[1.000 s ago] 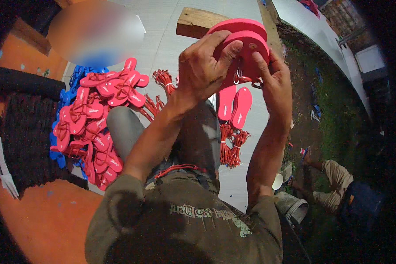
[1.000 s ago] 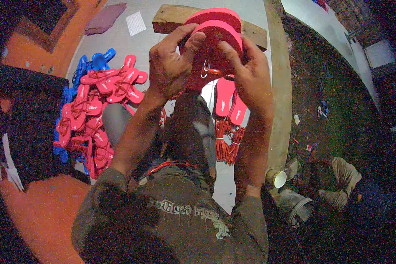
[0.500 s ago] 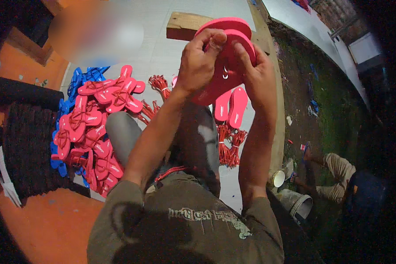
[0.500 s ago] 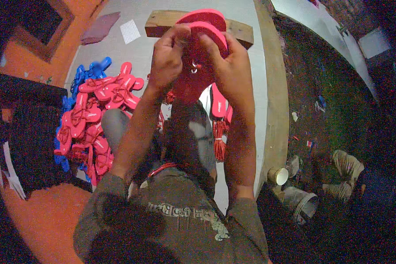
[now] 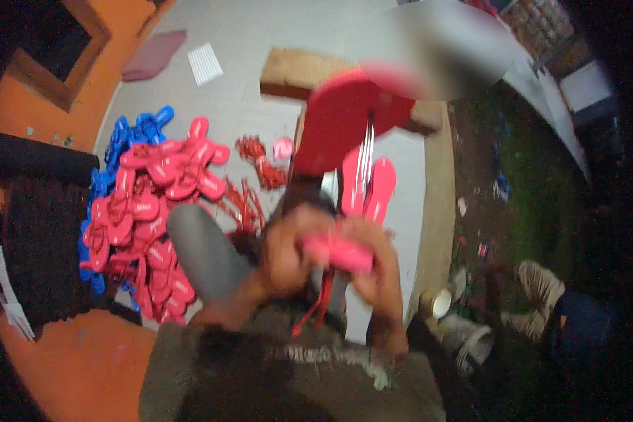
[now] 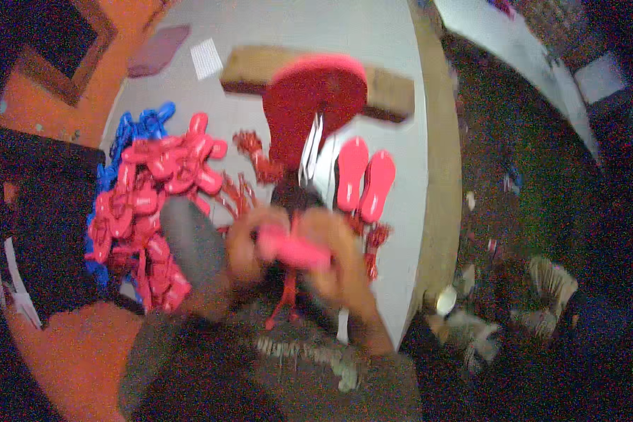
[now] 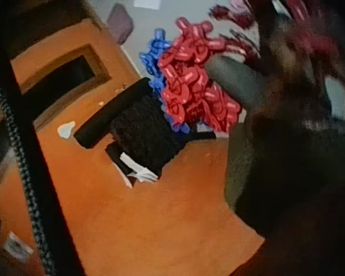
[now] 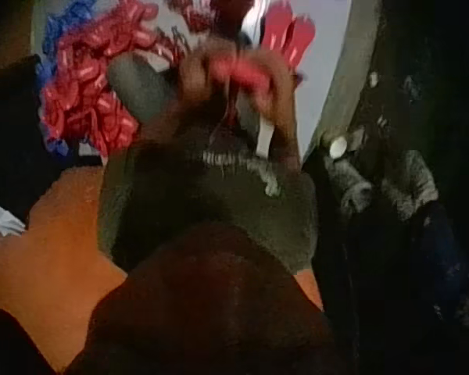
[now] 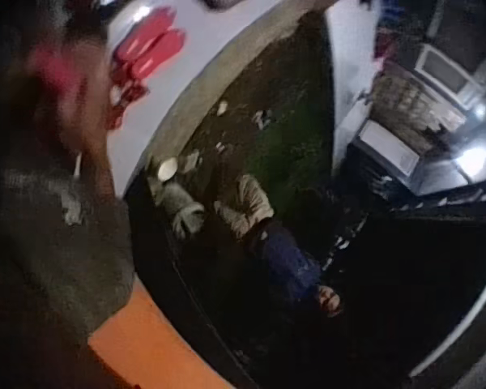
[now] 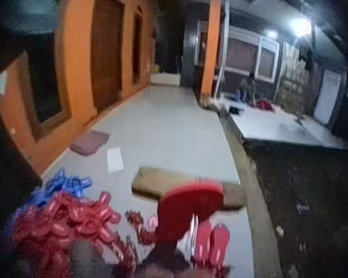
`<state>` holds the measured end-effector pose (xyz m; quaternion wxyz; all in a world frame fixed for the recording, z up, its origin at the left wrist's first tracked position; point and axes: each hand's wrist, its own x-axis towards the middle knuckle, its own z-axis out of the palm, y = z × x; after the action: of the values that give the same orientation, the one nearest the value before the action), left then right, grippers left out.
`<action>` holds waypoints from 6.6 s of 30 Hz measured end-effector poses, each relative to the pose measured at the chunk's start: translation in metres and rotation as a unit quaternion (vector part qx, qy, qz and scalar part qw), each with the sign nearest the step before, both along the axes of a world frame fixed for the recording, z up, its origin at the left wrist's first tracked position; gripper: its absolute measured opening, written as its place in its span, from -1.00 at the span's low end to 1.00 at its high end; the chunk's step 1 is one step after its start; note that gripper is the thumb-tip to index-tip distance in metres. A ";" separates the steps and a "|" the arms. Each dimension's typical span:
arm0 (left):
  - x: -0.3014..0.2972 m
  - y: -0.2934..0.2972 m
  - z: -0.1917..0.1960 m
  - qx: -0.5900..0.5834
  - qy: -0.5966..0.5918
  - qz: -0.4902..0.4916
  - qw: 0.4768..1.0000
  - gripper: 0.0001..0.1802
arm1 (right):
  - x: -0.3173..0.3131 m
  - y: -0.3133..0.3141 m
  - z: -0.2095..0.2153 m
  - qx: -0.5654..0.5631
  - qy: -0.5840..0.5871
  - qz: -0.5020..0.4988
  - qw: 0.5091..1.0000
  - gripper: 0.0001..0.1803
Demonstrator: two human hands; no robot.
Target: The person assembles flip-flops by using a wooden jig to pull the rubber straps through the holes in the soles.
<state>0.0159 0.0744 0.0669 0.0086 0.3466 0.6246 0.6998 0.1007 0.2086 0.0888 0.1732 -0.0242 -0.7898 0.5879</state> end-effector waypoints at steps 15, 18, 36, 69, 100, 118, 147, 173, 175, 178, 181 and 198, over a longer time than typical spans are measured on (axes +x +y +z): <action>-0.018 -0.062 -0.024 -0.238 -0.066 -0.024 0.969 -0.58 | 0.014 -0.023 -0.050 -0.416 0.128 -0.195 0.879 -0.65; -0.033 -0.071 0.006 -0.351 -0.085 -0.046 0.931 -0.68 | 0.012 -0.023 -0.054 -0.351 0.060 -0.203 0.912 -0.54; -0.044 -0.009 0.000 0.037 -0.012 -0.145 0.989 -0.73 | -0.025 -0.019 -0.031 -0.067 0.123 -0.085 0.987 -0.65; -0.070 0.043 0.044 -0.113 0.244 0.199 0.943 -0.49 | -0.071 0.009 0.003 -0.070 0.097 -0.325 0.938 -0.80; -0.067 -0.107 -0.051 0.003 -0.292 -0.022 0.956 -0.85 | 0.052 0.001 -0.059 -0.217 0.006 -0.217 0.952 -0.85; -0.080 0.044 0.046 -0.006 0.238 0.230 0.944 -0.76 | -0.067 0.004 -0.015 0.055 -0.023 -0.215 0.975 -0.78; -0.080 0.046 0.066 -0.035 0.102 0.100 0.989 -0.68 | -0.047 -0.007 -0.029 -0.352 0.114 0.010 0.929 -0.69; -0.055 0.036 0.049 0.050 -0.020 0.020 0.998 -0.52 | -0.059 -0.006 0.025 -0.166 0.130 -0.173 0.962 -0.70; -0.056 0.041 0.049 0.086 -0.068 -0.038 0.993 -0.54 | -0.061 -0.004 0.031 -0.184 0.110 -0.159 0.964 -0.70; -0.062 0.044 0.054 0.067 -0.049 -0.034 0.996 -0.60 | -0.061 -0.002 0.036 -0.214 0.100 -0.144 0.961 -0.67; -0.063 0.044 0.058 0.053 0.021 0.042 0.998 -0.66 | -0.068 0.000 0.036 -0.155 0.106 -0.131 0.973 -0.60; -0.095 0.062 0.081 0.069 -0.013 0.085 0.994 -0.58 | -0.115 0.015 0.043 -0.100 0.078 -0.181 0.975 -0.59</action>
<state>-0.0794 0.1361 0.1482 -0.0672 0.2828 0.6019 0.7438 -0.0148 0.2240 0.1316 0.3347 -0.1383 -0.6938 0.6225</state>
